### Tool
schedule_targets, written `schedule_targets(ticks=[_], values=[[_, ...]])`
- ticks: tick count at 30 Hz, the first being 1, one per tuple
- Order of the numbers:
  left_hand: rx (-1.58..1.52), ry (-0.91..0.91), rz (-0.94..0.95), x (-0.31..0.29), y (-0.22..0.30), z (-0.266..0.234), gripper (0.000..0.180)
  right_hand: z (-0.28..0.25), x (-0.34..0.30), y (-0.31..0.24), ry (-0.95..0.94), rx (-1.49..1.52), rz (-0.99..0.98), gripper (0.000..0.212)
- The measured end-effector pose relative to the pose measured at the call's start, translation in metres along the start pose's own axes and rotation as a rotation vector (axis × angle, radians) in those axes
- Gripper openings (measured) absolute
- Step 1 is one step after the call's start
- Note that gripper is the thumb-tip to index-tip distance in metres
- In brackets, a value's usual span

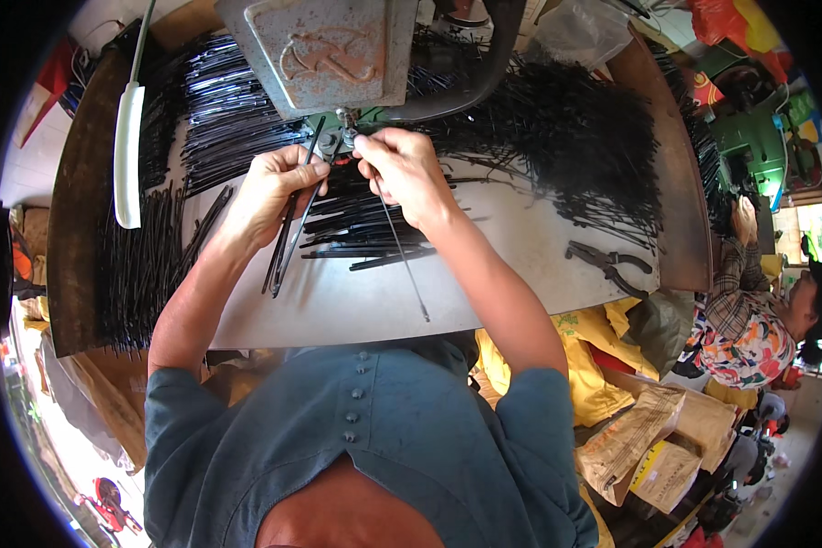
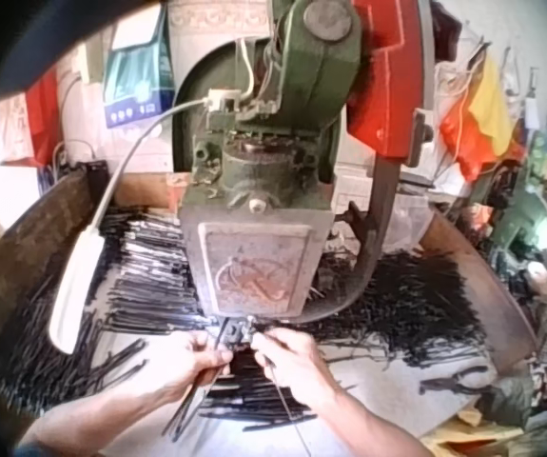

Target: The person assembles small black plastic and metal components using a manual press machine.

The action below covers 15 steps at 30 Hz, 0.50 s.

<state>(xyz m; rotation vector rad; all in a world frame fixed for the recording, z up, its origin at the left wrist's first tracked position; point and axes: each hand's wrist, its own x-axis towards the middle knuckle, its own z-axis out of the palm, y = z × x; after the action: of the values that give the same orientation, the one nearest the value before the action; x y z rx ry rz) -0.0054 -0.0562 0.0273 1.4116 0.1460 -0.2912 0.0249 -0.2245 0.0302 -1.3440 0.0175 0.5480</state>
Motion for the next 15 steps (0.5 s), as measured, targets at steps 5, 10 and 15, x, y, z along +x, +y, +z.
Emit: schedule_targets(ticks=[5,10,15], values=[[-0.076,-0.015,-0.011,0.001,-0.003,0.007,0.013,-0.001,-0.002,0.005,-0.02,0.028,-0.09,0.016],[-0.108,-0.005,0.029,0.009,-0.013,0.01,0.012,0.007,0.002,0.01,0.023,0.08,-0.154,0.015],[-0.12,0.001,0.081,0.01,-0.014,0.015,0.012,0.013,0.005,0.012,0.059,0.057,-0.197,0.015]])
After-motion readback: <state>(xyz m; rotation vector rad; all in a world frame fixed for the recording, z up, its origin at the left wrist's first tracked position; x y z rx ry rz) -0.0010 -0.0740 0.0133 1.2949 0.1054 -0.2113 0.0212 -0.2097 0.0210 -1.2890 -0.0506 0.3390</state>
